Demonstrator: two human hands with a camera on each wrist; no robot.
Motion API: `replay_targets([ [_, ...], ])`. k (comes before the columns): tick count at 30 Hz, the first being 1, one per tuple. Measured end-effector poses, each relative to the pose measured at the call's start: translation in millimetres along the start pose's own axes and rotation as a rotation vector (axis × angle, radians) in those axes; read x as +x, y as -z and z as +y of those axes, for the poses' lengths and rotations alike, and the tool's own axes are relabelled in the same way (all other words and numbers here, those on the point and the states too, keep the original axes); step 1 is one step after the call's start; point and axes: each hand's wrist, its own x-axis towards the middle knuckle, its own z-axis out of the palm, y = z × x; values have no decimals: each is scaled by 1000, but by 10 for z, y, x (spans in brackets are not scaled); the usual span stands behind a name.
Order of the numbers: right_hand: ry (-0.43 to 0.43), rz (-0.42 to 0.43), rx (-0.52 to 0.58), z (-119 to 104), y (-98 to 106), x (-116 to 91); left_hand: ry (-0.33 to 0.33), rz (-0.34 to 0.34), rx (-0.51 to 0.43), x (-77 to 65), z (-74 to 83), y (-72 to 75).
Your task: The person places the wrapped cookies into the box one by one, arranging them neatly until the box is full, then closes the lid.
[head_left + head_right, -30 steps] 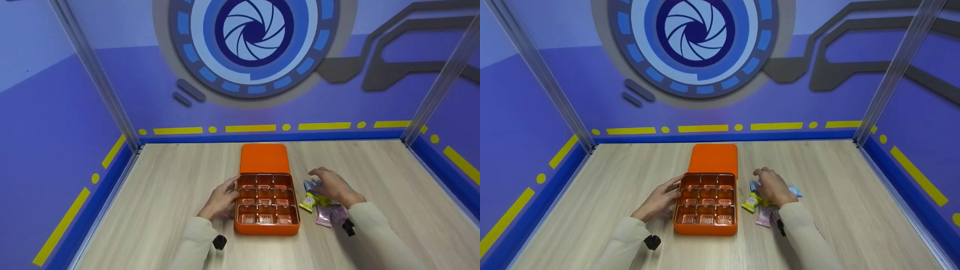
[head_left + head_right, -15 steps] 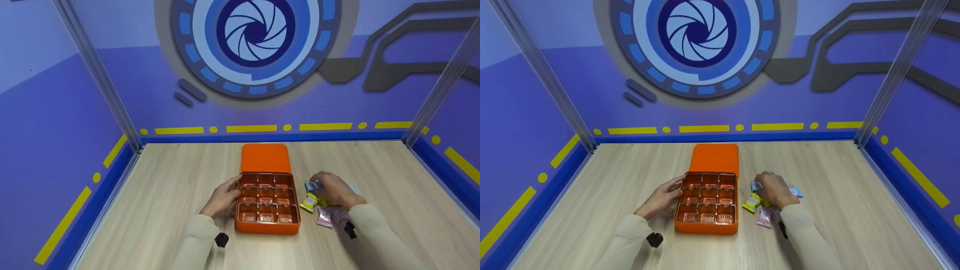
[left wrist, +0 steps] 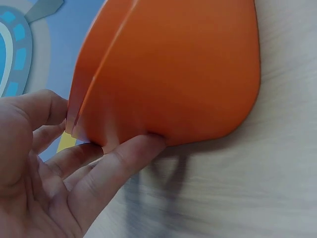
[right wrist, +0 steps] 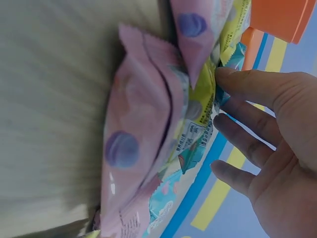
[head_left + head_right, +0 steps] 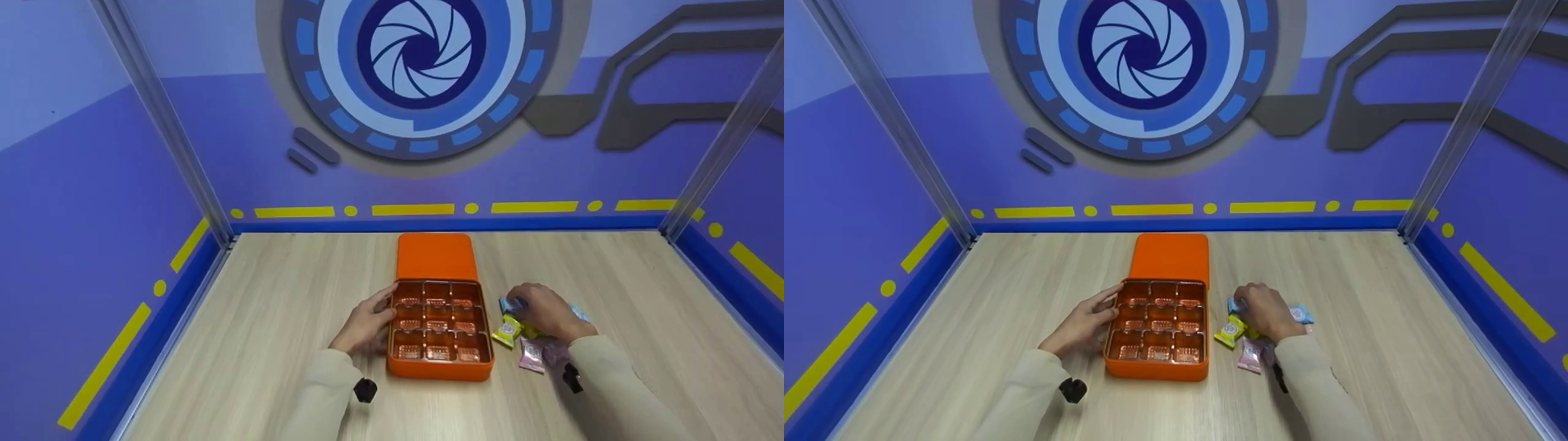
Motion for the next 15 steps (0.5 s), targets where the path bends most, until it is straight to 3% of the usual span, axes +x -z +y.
replay_targets([
  [7,21,12,-16,18,-31,22,37,-12,-108,-21,-52,7],
  [15,9,37,-43,45,-60,30,31,-18,-187,-48,-34,-16],
])
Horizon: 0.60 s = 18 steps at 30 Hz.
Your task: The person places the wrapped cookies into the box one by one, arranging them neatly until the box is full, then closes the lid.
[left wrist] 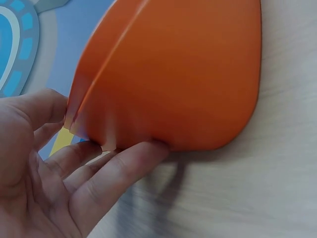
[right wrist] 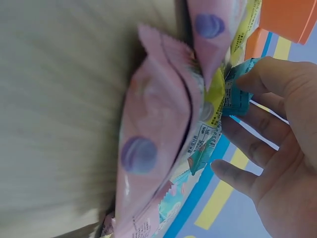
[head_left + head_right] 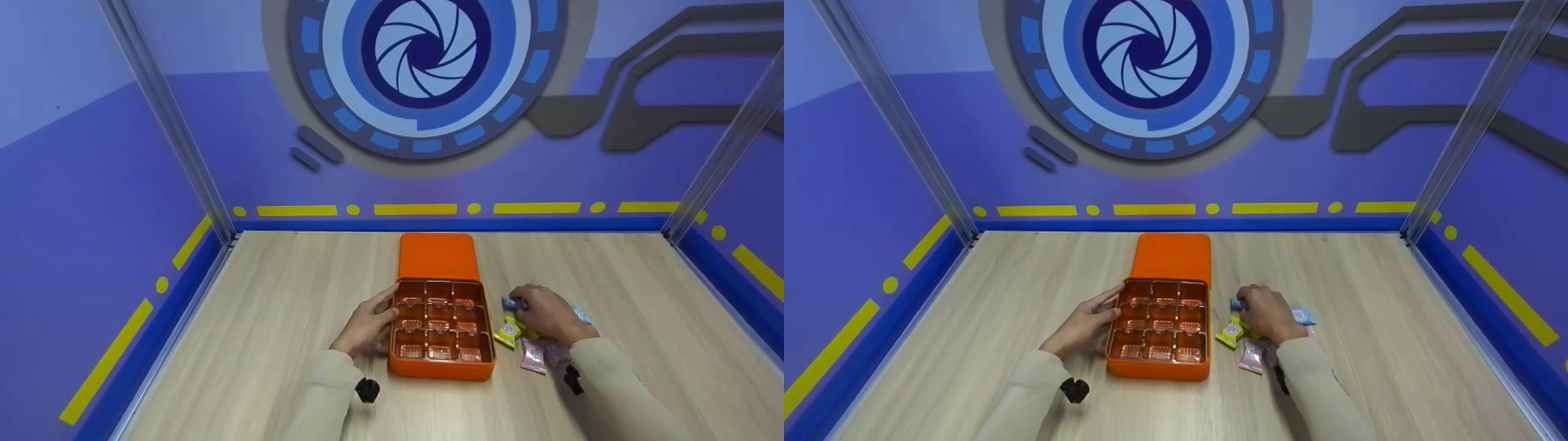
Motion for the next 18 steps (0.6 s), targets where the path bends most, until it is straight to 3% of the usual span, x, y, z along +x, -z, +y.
replay_targets([
  [11,-74,-7,75,23,18,-33,13,30,-13,3,-34,-34],
  [18,-116,41,173,-31,39,-51,34,31,-45,-7,-19,-40],
])
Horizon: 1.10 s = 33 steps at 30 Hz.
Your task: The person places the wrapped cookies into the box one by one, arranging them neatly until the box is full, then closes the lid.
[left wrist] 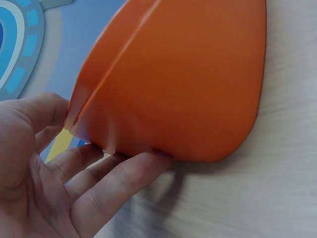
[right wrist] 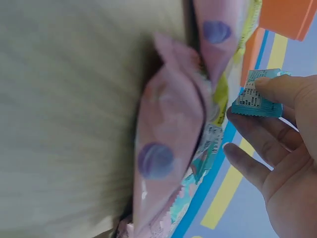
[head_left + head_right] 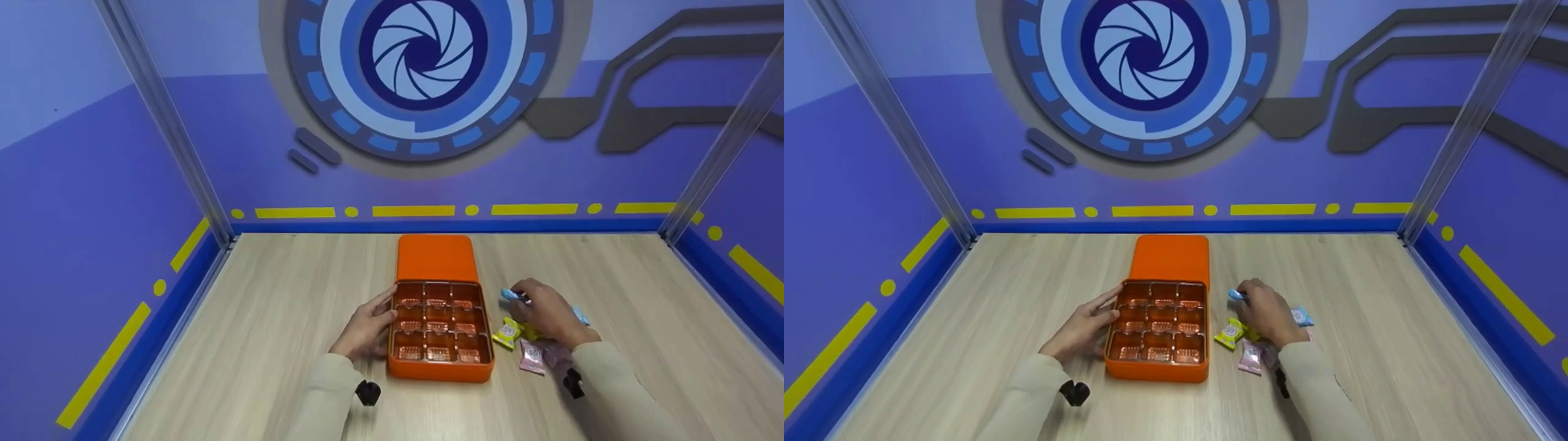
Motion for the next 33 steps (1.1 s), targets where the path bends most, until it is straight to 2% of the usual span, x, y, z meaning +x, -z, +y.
replay_targets([
  [6,36,38,86,-61,7,-39,3,-5,-29,1,7,6],
  [13,124,127,89,-98,-18,-76,-9,17,-6,15,-16,3],
  [20,106,175,147,-182,-17,-98,7,37,-9,32,-51,5],
  [28,178,213,202,-261,-39,-88,-44,41,-48,44,-102,30],
  [33,223,242,219,-307,-66,-88,-63,67,-36,33,-126,18],
])
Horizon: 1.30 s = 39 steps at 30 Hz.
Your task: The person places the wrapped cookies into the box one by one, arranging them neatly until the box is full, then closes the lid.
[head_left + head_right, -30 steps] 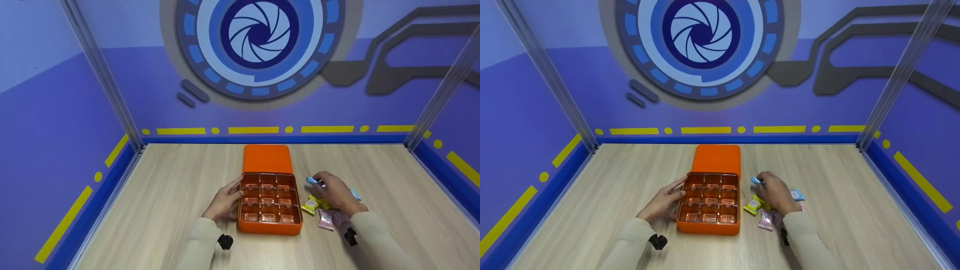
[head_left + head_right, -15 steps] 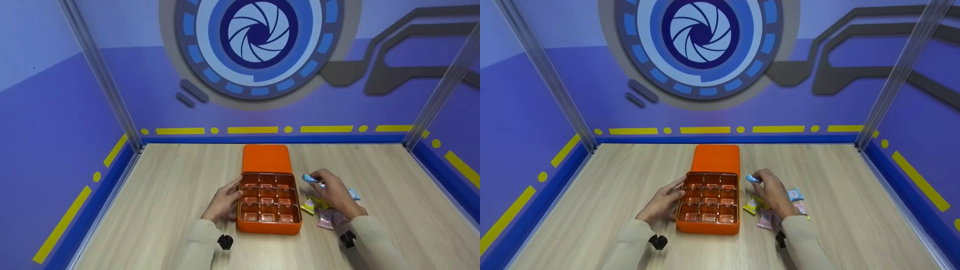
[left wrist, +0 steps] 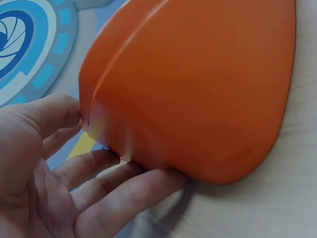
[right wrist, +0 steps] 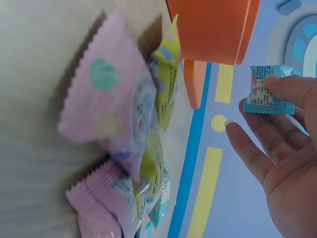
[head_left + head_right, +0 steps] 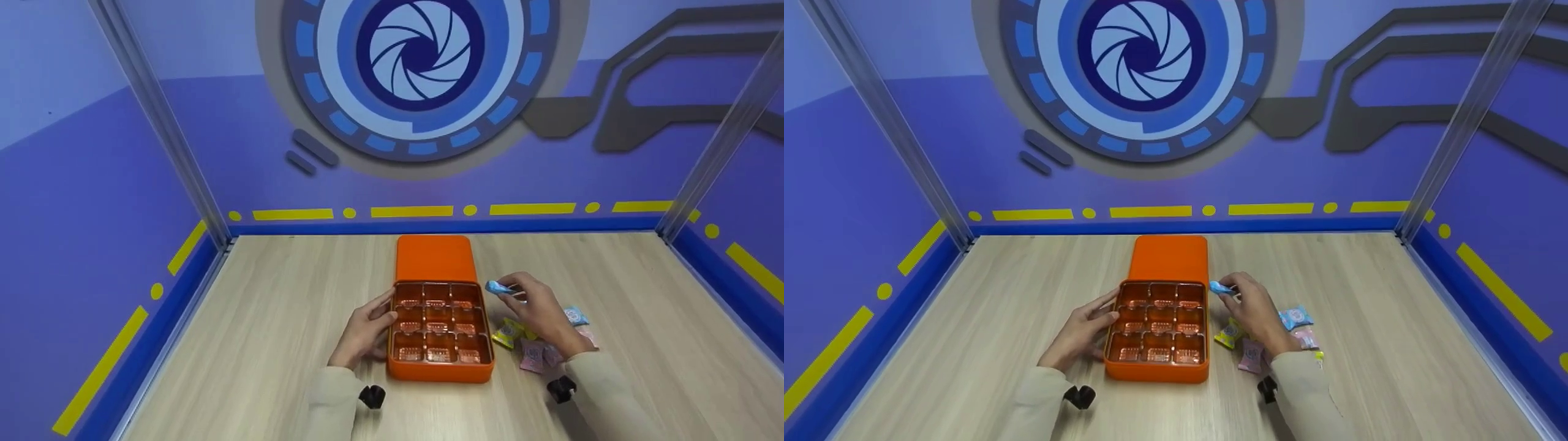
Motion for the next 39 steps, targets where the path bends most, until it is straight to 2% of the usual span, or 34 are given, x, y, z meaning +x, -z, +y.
replay_targets([
  [9,42,53,6,-67,-61,10,-42,24,46,-29,-34,7],
  [17,-18,29,54,-142,-94,-16,-37,53,69,-70,-67,11],
  [22,-31,21,87,-190,-120,14,-42,54,76,-71,-28,6],
  [33,-10,22,121,-308,-194,26,-62,64,111,-61,-35,3],
  [39,-16,25,149,-329,-245,7,-72,45,83,-41,-46,-10],
])
